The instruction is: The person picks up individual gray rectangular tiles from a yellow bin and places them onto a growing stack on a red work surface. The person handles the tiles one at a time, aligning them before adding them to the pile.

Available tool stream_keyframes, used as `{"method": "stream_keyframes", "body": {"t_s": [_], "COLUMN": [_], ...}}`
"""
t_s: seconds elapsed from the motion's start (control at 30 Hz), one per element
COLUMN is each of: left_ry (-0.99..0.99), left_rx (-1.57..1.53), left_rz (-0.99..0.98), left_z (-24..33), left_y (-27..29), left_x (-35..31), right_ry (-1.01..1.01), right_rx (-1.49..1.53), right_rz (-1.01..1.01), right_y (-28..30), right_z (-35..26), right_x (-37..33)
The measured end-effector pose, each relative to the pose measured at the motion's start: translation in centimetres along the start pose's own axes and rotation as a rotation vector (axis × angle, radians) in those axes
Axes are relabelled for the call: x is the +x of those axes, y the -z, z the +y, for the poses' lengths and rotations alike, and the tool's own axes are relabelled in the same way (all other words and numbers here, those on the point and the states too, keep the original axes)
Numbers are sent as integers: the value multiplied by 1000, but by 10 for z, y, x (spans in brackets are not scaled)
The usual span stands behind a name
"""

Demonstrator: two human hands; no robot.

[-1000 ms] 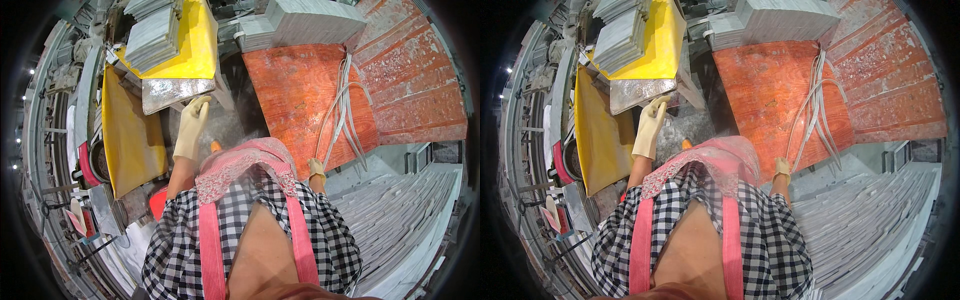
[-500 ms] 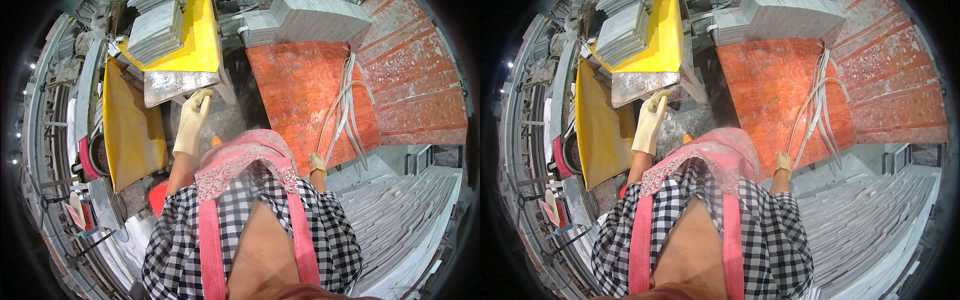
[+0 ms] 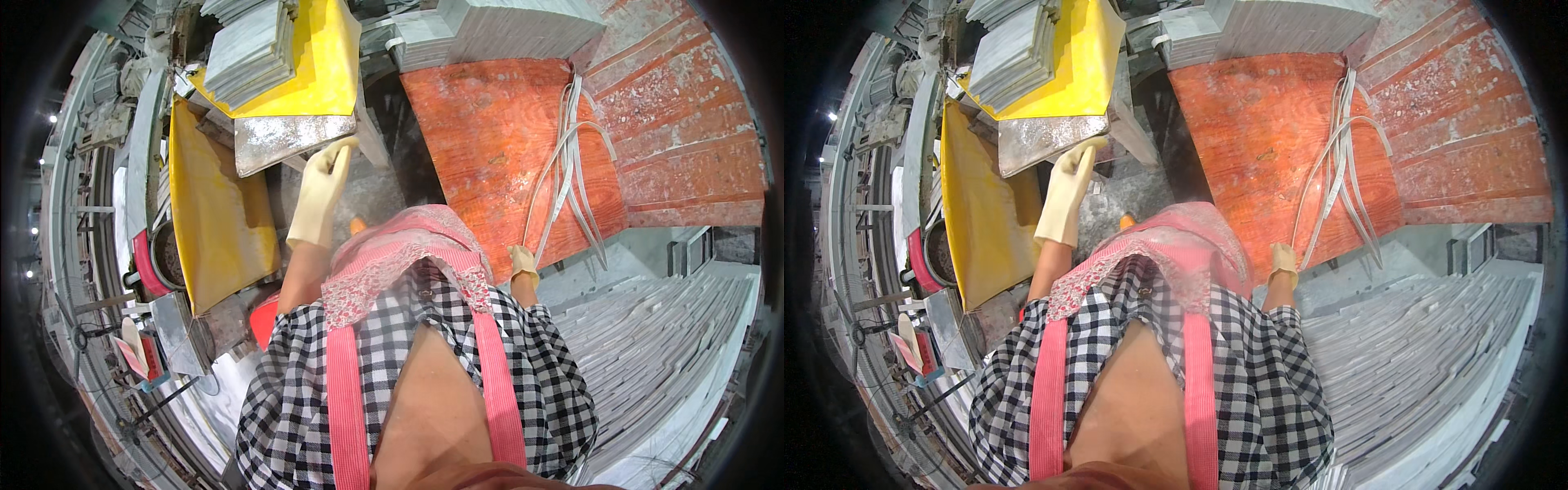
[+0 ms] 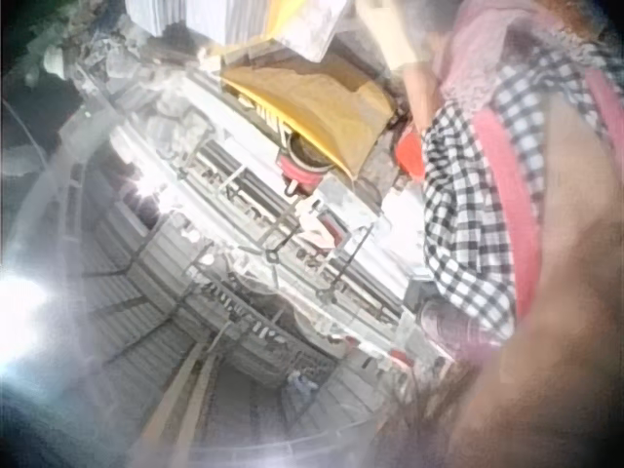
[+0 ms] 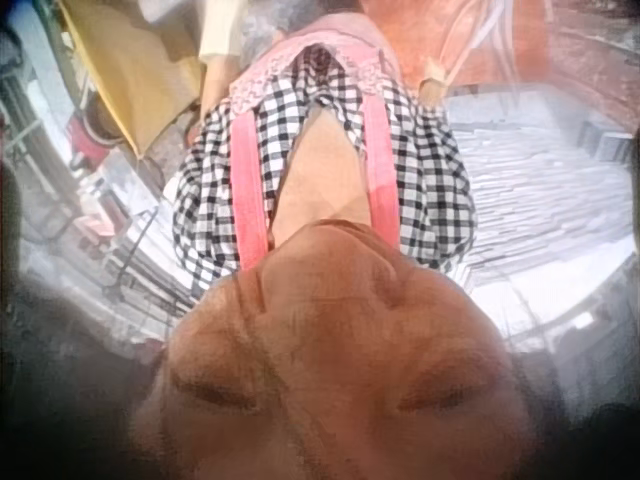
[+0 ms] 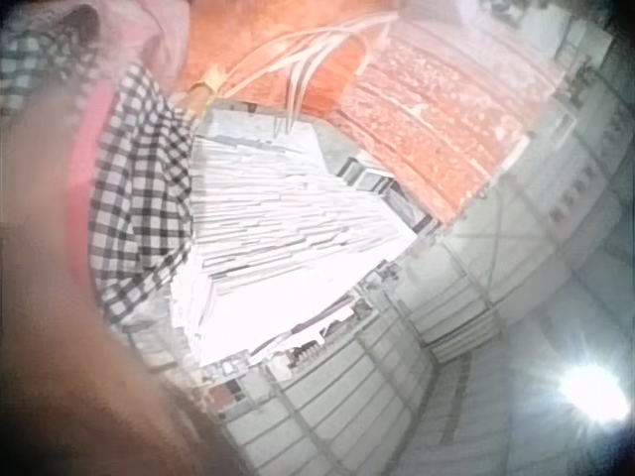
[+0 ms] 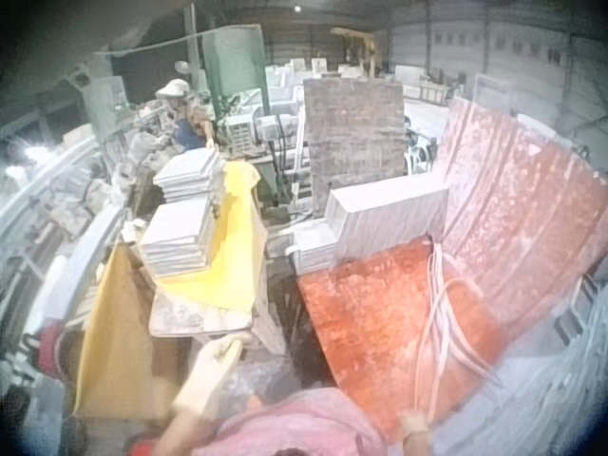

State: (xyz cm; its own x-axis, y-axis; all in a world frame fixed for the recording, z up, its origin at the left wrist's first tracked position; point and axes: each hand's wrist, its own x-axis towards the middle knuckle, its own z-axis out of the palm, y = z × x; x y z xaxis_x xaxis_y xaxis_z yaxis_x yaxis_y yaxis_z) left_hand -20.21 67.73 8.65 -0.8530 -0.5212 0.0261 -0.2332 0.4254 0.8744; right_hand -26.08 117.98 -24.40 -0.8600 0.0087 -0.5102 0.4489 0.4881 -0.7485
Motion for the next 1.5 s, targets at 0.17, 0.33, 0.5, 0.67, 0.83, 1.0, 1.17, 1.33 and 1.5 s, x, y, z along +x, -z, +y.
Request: {"method": "stream_keyframes", "body": {"t_s": [0.17, 0.33, 0.5, 0.67, 0.83, 1.0, 1.17, 1.33, 1.5], "left_ry": [63, 71, 404, 489, 758, 938, 1176, 799, 458], "left_rx": [-179, -343, -333, -435, -765, -715, -936, -857, -687], "left_rz": [-215, -419, -571, -580, -326, -162, -297, -471, -565], "left_z": [19, 16, 2, -71, -268, -420, -512, -558, -562], "left_y": [-39, -82, -103, -191, -286, -319, -384, -440, -466], "left_x": [32, 47, 64, 124, 166, 175, 211, 222, 228], "right_ry": [-104, -98, -189, -238, -258, 193, 557, 385, 367], "right_rx": [-59, 93, 206, 118, 130, -856, -897, -1086, -1080], "right_rz": [63, 120, -31, -15, 23, 7, 19, -42, -123], "right_y": [6, 11, 28, 11, -69, -130, -199, -248, -243], "right_z": [-16, -17, -37, -94, -115, -104, -87, -78, -76], "right_x": [9, 18, 33, 63, 128, 257, 342, 354, 356]}}
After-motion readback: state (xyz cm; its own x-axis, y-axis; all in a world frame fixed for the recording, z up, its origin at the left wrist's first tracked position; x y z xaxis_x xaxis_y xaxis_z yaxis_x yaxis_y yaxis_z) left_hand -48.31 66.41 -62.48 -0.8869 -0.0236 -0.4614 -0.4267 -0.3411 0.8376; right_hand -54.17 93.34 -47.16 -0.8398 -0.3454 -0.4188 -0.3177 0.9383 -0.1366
